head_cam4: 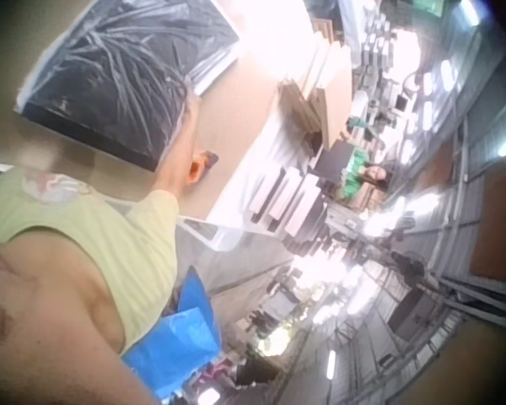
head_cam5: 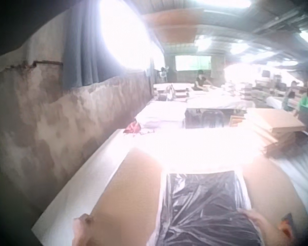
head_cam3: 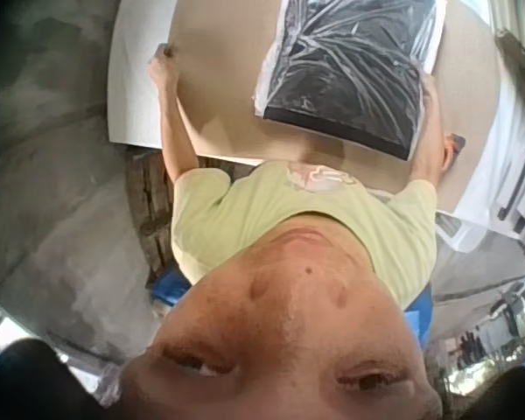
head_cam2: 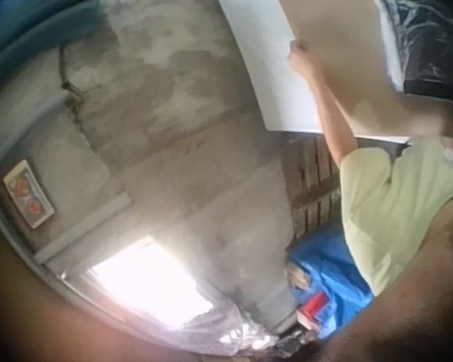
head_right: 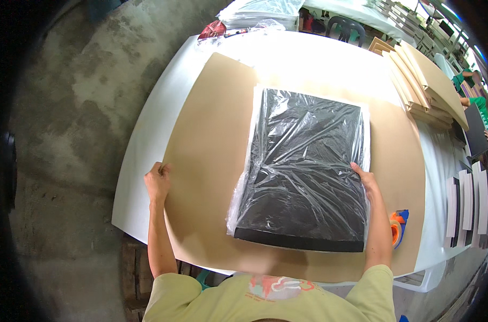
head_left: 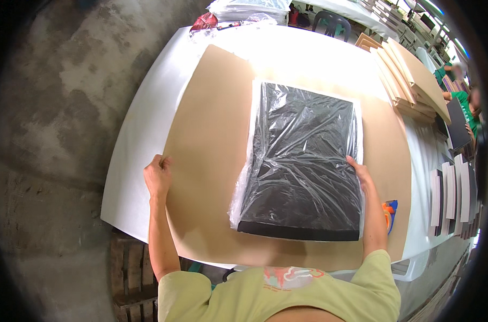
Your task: The person wraps a board in plastic film and then in brown paper, securing the edges with adhesive tape using a tape dispenser.
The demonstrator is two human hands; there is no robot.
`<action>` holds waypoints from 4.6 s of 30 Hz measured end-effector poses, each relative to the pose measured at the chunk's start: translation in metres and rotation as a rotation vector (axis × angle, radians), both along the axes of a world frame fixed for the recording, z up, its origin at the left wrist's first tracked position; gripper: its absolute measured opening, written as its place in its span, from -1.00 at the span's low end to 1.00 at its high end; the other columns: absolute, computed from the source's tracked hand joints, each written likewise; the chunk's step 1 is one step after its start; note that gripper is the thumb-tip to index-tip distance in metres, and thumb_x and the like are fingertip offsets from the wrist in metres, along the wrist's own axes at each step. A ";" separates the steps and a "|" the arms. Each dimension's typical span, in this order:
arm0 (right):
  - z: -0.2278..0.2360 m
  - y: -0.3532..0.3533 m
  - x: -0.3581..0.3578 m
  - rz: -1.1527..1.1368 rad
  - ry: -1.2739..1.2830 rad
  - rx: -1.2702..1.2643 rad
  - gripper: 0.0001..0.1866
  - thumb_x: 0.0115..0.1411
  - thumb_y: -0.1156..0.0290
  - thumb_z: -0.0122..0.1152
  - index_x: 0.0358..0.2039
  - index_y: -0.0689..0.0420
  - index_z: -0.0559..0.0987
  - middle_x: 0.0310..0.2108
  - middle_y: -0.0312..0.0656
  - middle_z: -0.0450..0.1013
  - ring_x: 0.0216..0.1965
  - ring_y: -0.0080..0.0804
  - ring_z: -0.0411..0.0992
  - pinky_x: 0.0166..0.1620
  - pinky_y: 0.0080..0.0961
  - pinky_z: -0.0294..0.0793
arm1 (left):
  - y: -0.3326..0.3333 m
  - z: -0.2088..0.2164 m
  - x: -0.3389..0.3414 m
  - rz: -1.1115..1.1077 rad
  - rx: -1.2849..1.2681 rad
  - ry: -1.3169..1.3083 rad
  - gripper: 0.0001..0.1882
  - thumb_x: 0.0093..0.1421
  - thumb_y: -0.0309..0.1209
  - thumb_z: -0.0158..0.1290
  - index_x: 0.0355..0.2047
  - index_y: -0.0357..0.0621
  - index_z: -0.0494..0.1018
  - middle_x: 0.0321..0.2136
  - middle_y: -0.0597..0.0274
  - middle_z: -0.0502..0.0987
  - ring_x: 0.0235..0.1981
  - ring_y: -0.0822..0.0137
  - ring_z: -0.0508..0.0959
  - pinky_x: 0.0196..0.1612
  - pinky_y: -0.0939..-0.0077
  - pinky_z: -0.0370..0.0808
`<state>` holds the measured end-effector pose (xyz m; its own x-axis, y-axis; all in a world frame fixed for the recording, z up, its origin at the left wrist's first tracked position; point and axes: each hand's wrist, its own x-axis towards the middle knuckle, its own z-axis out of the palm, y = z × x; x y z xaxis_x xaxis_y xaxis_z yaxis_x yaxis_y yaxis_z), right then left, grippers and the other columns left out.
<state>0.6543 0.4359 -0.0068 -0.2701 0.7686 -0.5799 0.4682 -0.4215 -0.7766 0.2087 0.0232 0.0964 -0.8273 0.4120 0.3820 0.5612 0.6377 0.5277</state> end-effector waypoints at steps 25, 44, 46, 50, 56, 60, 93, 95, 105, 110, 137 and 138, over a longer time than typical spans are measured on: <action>-0.005 -0.004 0.003 -0.020 0.109 -0.078 -0.22 -0.18 -0.14 0.34 -0.20 0.36 0.50 -0.28 -0.05 0.50 -0.26 -0.36 0.47 -0.11 -0.49 0.39 | -0.013 -0.044 -0.040 0.131 -0.544 0.104 -0.94 0.04 -0.46 0.00 -0.45 -0.17 0.42 -0.32 0.07 0.51 -0.57 0.00 0.50 -0.47 0.21 0.41; -0.001 -0.007 -0.001 0.020 0.020 0.042 -0.20 -0.21 -0.22 0.31 -0.23 0.34 0.54 -0.23 -0.06 0.49 -0.13 -0.33 0.41 0.01 -0.50 0.24 | 0.008 0.008 -0.023 0.160 -0.397 0.220 -0.85 0.07 -0.40 -0.02 -0.35 -0.16 0.37 -0.64 0.04 0.48 -0.53 0.06 0.50 -0.46 0.25 0.39; 0.005 -0.011 -0.004 0.018 0.040 0.042 -0.21 -0.20 -0.22 0.31 -0.25 0.33 0.55 -0.24 -0.07 0.49 -0.14 -0.34 0.41 0.00 -0.51 0.25 | 0.007 0.011 -0.022 0.118 -0.417 0.591 -0.85 0.08 -0.42 -0.03 -0.33 -0.17 0.33 -0.65 0.04 0.47 -0.57 0.05 0.48 -0.50 0.23 0.39; 0.021 -0.021 -0.007 -0.006 0.043 0.045 -0.25 -0.19 -0.19 0.32 -0.27 0.32 0.56 -0.27 -0.09 0.50 -0.19 -0.37 0.43 -0.03 -0.52 0.29 | 0.017 0.030 0.001 -0.025 -0.491 0.510 -0.81 0.10 -0.45 -0.05 -0.28 -0.21 0.25 -0.59 0.01 0.47 -0.54 0.04 0.51 -0.51 0.26 0.42; 0.021 -0.019 0.000 -0.056 0.073 -0.027 -0.25 -0.21 -0.15 0.37 -0.28 0.35 0.54 -0.32 -0.06 0.51 -0.30 -0.37 0.47 -0.17 -0.52 0.38 | 0.061 0.114 0.088 -0.338 -0.290 -0.450 -0.51 0.07 -0.44 0.03 0.01 -0.33 0.19 -0.24 -0.06 0.47 -0.23 0.14 0.52 -0.20 0.42 0.44; 0.017 -0.016 -0.005 -0.065 0.117 0.007 -0.24 -0.24 -0.11 0.40 -0.27 0.40 0.52 -0.33 -0.05 0.51 -0.30 -0.35 0.48 -0.17 -0.48 0.39 | 0.097 0.112 0.129 -0.896 -0.070 -0.351 -0.37 0.03 -0.44 0.09 0.10 -0.34 0.15 -0.15 -0.07 0.46 -0.15 0.26 0.48 -0.09 0.43 0.40; 0.030 -0.010 0.008 -0.066 -0.251 0.277 0.33 -0.39 -0.45 0.20 0.11 0.49 0.09 0.05 0.30 0.19 0.10 -0.02 0.23 0.09 -0.28 0.25 | 0.257 -0.069 0.359 -1.006 -0.297 -0.411 -0.23 0.06 -0.11 0.00 0.13 -0.41 0.06 -0.58 -0.09 0.50 -0.49 -0.04 0.53 -0.36 0.19 0.45; 0.030 -0.018 -0.006 -0.066 -0.449 0.339 0.41 -0.48 -0.44 0.26 0.19 0.36 -0.04 0.15 0.32 0.01 0.18 0.02 0.11 0.14 -0.23 0.19 | 0.257 -0.067 0.356 -1.038 -0.297 -0.398 -0.24 0.07 -0.07 0.01 0.12 -0.40 0.11 -0.59 -0.07 0.51 -0.49 0.00 0.54 -0.37 0.24 0.45; 0.027 -0.016 0.004 0.067 -0.590 0.406 0.45 -0.59 -0.38 0.35 0.19 0.28 -0.07 0.17 0.26 0.00 0.18 0.02 0.09 0.16 -0.20 0.15 | 0.150 -0.080 0.184 -0.220 0.018 -0.050 -0.44 0.06 -0.32 0.10 0.03 -0.35 0.27 -0.02 -0.13 0.36 -0.07 0.06 0.42 -0.08 0.28 0.40; 0.023 -0.019 -0.007 0.096 -0.558 0.403 0.46 -0.59 -0.40 0.35 0.17 0.35 -0.06 0.15 0.25 0.04 0.17 0.02 0.10 0.16 -0.20 0.15 | 0.147 -0.068 0.147 -0.099 -0.015 -0.632 -0.63 0.05 -0.21 0.13 -0.40 -0.37 0.55 -0.59 0.12 0.56 -0.51 0.38 0.52 -0.35 0.50 0.43; 0.085 -0.079 0.141 -0.158 -0.821 0.685 -0.07 -0.10 -0.04 0.25 0.18 0.17 0.11 0.17 0.07 0.07 0.21 -0.08 0.04 0.18 -0.17 0.09 | 0.147 -0.071 0.250 -0.853 -0.530 0.148 -0.30 0.22 -0.01 -0.33 0.25 -0.15 -0.11 0.27 -0.07 -0.18 0.27 -0.12 -0.21 0.24 -0.01 -0.29; 0.055 -0.083 0.183 -0.227 -0.706 0.563 -0.08 -0.12 0.07 0.31 0.17 0.21 0.11 0.17 0.09 0.09 0.19 -0.04 0.08 0.16 -0.20 0.14 | 0.148 -0.074 0.253 -0.872 -0.540 0.128 -0.30 0.21 -0.03 -0.30 0.25 -0.16 -0.11 0.27 -0.06 -0.18 0.28 -0.10 -0.21 0.25 0.01 -0.30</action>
<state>0.8374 0.3526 0.0484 0.1948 0.9777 -0.0782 0.8626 -0.2087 -0.4609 0.4615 0.1715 0.0226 -0.1255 0.9916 0.0327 0.9736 0.1168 0.1959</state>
